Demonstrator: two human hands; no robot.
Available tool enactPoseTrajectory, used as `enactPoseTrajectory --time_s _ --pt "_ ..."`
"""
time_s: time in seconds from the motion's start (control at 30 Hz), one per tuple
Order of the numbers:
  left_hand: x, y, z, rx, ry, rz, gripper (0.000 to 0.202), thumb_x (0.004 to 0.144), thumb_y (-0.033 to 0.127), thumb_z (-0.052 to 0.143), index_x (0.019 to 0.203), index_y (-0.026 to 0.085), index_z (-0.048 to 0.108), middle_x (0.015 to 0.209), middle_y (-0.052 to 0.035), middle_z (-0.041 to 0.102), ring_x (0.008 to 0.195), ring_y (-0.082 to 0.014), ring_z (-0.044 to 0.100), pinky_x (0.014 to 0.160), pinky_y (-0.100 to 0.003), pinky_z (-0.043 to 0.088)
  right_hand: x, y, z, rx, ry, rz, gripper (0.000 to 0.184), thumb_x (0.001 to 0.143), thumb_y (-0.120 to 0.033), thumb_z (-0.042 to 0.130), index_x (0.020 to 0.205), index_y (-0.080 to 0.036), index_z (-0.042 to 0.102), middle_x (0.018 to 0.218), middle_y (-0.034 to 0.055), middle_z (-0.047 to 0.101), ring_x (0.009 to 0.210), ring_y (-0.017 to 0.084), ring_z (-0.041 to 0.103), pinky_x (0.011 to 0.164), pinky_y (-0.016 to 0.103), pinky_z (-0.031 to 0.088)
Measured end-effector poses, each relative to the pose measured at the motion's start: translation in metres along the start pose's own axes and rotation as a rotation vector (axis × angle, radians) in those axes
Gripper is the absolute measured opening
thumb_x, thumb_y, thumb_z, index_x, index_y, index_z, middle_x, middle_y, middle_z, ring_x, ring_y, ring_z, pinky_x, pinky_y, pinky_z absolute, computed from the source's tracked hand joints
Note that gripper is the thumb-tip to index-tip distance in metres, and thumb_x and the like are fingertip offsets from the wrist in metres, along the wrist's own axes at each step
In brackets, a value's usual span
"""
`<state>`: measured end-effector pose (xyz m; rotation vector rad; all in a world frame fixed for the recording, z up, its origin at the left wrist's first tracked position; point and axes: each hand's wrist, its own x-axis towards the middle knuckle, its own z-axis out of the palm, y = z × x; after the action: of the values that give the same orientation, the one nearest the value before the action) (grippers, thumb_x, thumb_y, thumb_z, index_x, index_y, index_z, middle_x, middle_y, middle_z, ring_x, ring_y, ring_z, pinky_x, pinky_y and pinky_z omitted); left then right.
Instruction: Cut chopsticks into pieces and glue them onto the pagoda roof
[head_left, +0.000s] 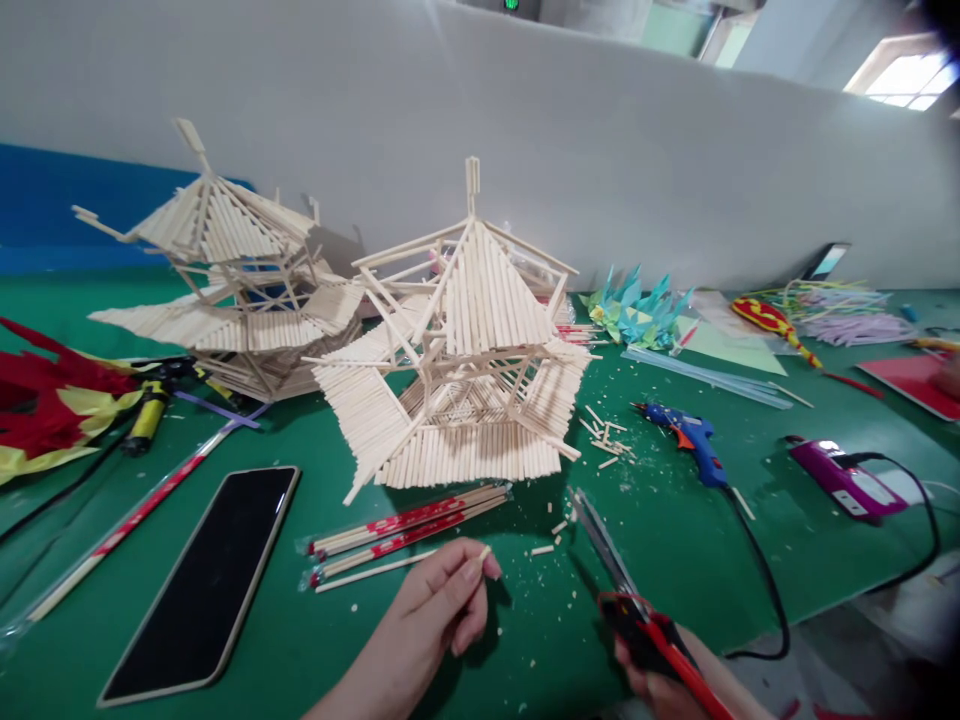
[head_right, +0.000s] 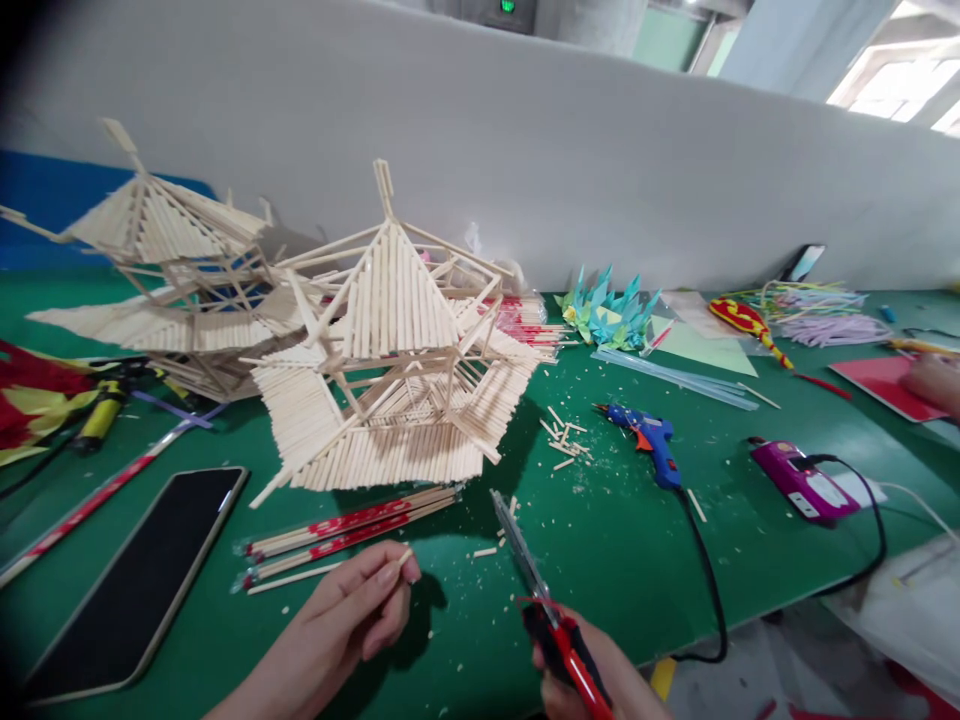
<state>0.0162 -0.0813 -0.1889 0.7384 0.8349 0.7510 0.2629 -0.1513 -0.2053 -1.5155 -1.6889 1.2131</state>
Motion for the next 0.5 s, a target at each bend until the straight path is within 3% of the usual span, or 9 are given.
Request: enactPoseTrajectory --time_s 0.1,0.23,0.4,0.5 --pt "0.003 0.002 0.004 -0.186 0.001 -0.024 0.019 0.089 0.025 0.038 0.079 0.015 0.051 0.040 0.0070 0.042 0.040 -0.0060 0.027 0.046 -0.021 0.021 0.010 -0.004 -0.020 -0.135 0.042 0.172 0.037 0.075 -0.045 0.055 0.106 -0.025 0.050 0.089 0.0064 0.064 0.079 0.023 0.062 0.062 0.032 0.049" --pt "0.003 0.005 0.007 -0.262 -0.007 -0.041 0.021 0.090 0.024 0.033 0.081 0.015 0.050 0.043 0.0040 0.049 0.040 -0.0066 0.036 0.049 -0.022 0.028 0.029 0.000 -0.036 -0.556 0.164 0.367 0.048 0.070 -0.055 0.053 0.107 -0.025 0.046 0.095 0.0069 0.063 0.081 0.026 0.061 0.068 0.038 0.048" --pt "0.001 0.007 0.009 -0.304 -0.049 -0.060 0.019 0.089 0.023 0.034 0.082 0.016 0.049 0.047 -0.0010 0.057 0.041 -0.0095 0.047 0.050 -0.024 0.033 0.049 0.021 -0.044 -0.815 0.241 0.197 0.041 0.074 -0.045 0.049 0.104 -0.018 0.050 0.095 0.0099 0.062 0.085 0.025 0.060 0.072 0.038 0.047" --pt "0.000 0.008 0.010 -0.305 -0.059 -0.071 0.016 0.088 0.024 0.037 0.081 0.016 0.050 0.052 -0.0037 0.062 0.045 -0.0113 0.052 0.051 -0.024 0.035 0.052 0.024 -0.049 -0.888 0.288 0.140 0.049 0.070 -0.044 0.053 0.108 -0.012 0.051 0.097 0.0138 0.061 0.087 0.029 0.058 0.074 0.043 0.046"
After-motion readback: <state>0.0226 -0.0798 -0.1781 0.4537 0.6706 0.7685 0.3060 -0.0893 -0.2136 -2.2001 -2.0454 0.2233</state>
